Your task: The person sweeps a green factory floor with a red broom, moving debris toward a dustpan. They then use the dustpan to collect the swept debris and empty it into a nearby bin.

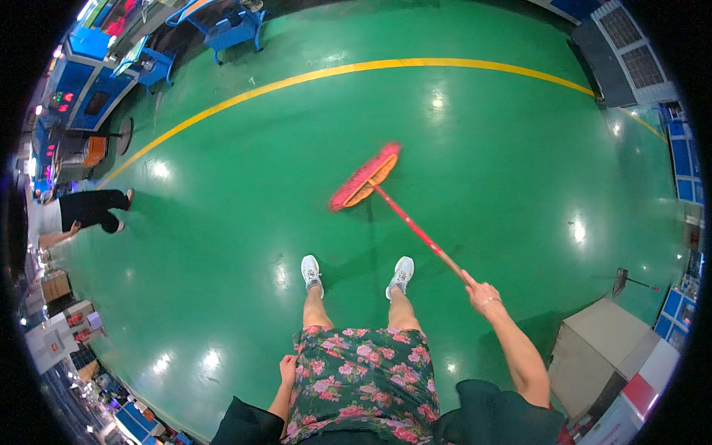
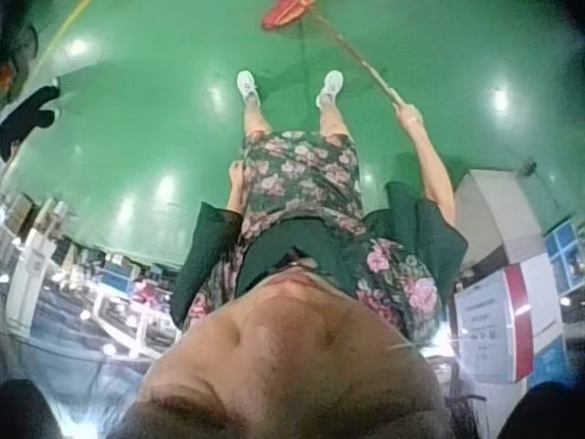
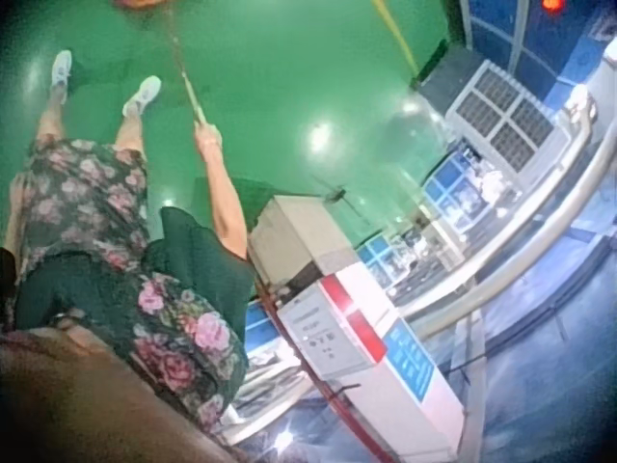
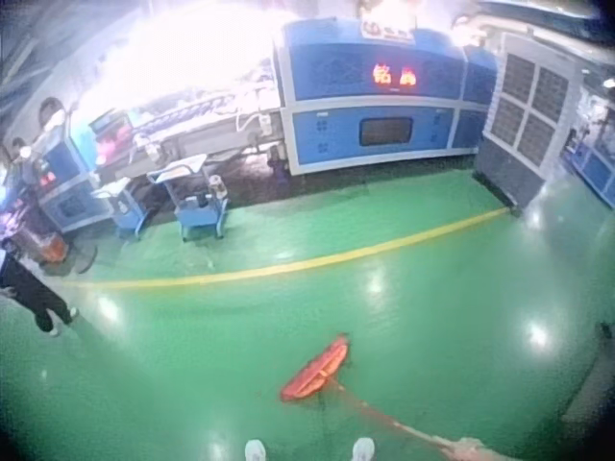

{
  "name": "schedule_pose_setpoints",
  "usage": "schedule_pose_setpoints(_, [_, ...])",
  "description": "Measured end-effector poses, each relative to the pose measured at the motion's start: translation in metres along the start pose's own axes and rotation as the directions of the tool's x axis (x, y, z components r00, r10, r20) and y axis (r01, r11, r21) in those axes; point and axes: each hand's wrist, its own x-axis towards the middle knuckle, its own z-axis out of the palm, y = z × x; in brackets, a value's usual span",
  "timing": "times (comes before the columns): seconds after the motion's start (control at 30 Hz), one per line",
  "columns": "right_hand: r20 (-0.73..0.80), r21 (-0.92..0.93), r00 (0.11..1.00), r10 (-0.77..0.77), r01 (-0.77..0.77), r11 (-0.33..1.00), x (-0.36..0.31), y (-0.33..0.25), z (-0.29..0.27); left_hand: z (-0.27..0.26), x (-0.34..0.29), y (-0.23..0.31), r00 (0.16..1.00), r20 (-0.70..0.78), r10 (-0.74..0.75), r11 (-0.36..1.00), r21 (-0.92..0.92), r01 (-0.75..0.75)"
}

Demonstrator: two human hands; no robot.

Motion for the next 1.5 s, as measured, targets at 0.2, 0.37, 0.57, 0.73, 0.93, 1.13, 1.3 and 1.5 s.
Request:
schedule_pose_setpoints(0.2, [0.048, -0.032, 0.989, -0.142, 0.143, 0.989, -0.053, 0.04, -0.039, 0.045, -0.043, -0.02, 0.994, 0.064, -0.091, 0.986, -0.137, 0.099])
schedule_pose_setpoints(0.37, [0.074, -0.103, 0.913, -0.4, 0.406, 0.908, 0.036, -0.072, -0.018, 0.079, -0.045, 0.004, 0.986, 0.164, -0.035, 0.989, -0.134, 0.058])
schedule_pose_setpoints(0.57, [0.019, -0.167, 0.897, -0.443, 0.439, 0.883, 0.14, -0.189, 0.013, 0.085, -0.05, 0.001, 0.95, 0.304, 0.076, 0.996, 0.012, -0.083])
schedule_pose_setpoints(0.73, [-0.002, -0.211, 0.935, -0.354, 0.346, 0.914, 0.108, -0.067, -0.014, 0.057, -0.053, -0.032, 0.983, 0.184, -0.024, 0.999, 0.037, 0.018])
schedule_pose_setpoints(0.93, [0.062, -0.297, 0.994, 0.09, -0.068, 0.953, -0.016, 0.113, -0.063, 0.068, -0.029, -0.033, 0.973, 0.228, 0.046, 0.998, -0.062, -0.032])
schedule_pose_setpoints(1.13, [-0.04, -0.312, 0.99, 0.132, -0.138, 0.94, -0.121, 0.147, -0.105, 0.07, -0.017, -0.019, 0.96, 0.278, 0.024, 0.994, -0.107, 0.006])
schedule_pose_setpoints(1.3, [0.058, -0.329, 0.998, -0.013, 0.031, 0.944, -0.1, 0.079, -0.116, 0.067, -0.023, -0.029, 0.971, 0.234, -0.058, 0.986, -0.138, 0.092])
schedule_pose_setpoints(1.5, [0.109, -0.292, 0.907, -0.406, 0.42, 0.859, 0.073, -0.124, -0.046, 0.067, -0.035, -0.011, 0.971, 0.215, -0.102, 0.985, -0.114, 0.129])
